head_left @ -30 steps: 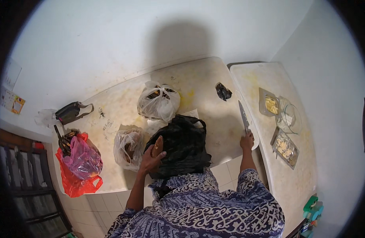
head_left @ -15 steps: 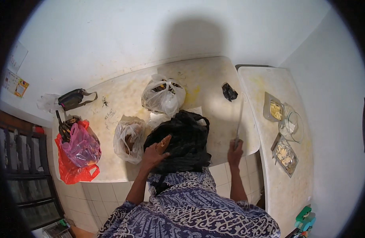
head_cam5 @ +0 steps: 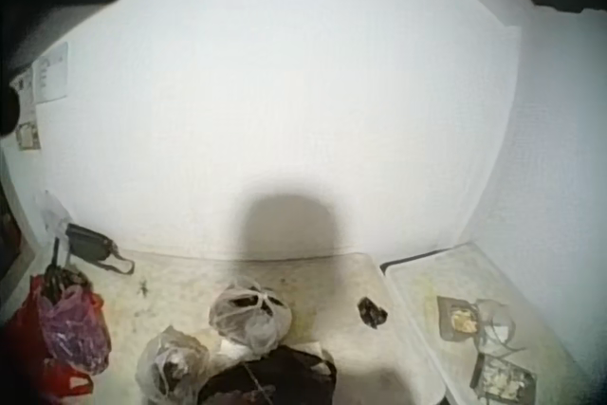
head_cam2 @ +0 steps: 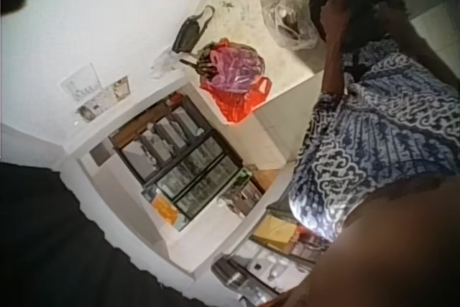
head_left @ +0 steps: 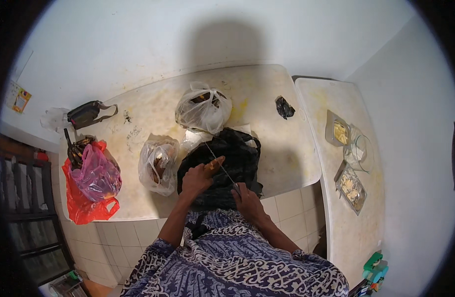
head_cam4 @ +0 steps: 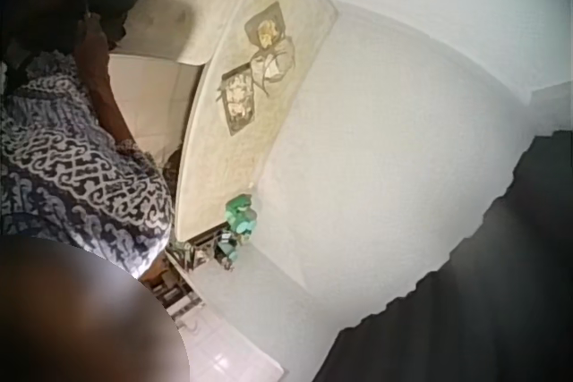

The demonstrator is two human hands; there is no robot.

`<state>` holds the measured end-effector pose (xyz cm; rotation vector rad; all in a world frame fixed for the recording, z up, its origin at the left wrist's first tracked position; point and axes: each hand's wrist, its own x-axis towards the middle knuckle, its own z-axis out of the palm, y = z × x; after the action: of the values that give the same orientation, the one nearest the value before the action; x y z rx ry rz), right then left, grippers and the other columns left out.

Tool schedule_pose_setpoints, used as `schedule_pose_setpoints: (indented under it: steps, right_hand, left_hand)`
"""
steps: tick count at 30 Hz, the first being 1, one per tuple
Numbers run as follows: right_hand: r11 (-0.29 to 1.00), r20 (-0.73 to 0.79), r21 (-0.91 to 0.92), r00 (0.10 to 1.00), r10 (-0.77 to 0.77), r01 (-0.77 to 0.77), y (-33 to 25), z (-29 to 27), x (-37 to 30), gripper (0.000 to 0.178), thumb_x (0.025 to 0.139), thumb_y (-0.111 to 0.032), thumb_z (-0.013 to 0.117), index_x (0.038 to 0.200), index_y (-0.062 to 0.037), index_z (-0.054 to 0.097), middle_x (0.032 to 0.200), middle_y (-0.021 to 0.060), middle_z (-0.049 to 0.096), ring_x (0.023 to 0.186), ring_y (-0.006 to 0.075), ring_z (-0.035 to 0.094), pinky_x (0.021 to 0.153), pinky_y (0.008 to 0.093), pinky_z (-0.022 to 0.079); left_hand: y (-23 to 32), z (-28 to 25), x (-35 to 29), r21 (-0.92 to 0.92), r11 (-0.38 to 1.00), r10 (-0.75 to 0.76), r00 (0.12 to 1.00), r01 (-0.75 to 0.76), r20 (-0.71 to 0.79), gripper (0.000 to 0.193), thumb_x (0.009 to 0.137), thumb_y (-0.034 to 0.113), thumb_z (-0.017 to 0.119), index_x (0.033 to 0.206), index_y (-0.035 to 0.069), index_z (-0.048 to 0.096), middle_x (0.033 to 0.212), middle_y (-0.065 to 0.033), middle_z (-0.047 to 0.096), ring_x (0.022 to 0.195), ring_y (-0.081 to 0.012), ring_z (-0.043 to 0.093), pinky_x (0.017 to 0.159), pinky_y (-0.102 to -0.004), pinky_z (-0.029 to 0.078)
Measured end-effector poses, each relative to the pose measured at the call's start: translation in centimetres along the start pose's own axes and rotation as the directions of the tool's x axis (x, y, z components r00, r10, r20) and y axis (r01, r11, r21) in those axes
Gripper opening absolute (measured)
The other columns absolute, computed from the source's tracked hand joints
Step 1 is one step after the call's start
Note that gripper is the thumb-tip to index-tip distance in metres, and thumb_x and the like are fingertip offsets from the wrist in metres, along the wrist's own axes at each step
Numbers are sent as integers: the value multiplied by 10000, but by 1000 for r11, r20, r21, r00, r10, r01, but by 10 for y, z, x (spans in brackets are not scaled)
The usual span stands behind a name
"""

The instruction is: The person takes a vegetable from a white plastic bag and uses a knife to peel and cut it into small pieces over a black bag on a table.

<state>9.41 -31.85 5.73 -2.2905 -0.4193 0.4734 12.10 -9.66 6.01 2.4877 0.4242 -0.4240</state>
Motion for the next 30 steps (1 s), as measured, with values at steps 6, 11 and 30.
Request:
schedule_pose_setpoints:
  steps: [6,11,30]
  right_hand:
    - [959,-284,194,947,-148,208,-52,-43,-10,286,1007,-253,502,1125,8,491,883,256,647,757,401,665,630,434,514]
    - [933,-487,94,833,-261,348,0,-8,-9,216,989,-203,514,1021,4,466,740,242,607,634,393,611,547,458,453]
    - [768,388,526,907,165,-365,37,-20,16,270,1002,-314,515,978,-44,517,710,112,563,565,180,546,482,326,410]
  left_hand:
    - [-10,5,-4,54,999,2,999,1,-38,466,699,315,730,1088,84,621,991,-220,667,951,-413,656,843,-479,539]
    - [-11,8,3,54,998,15,1000,-14,-18,461,698,310,741,1081,79,630,988,-228,669,954,-415,657,849,-480,538]
    - [-42,37,23,-118,993,48,976,-23,212,618,693,357,729,1234,79,616,1131,-198,648,1050,-381,631,931,-460,506]
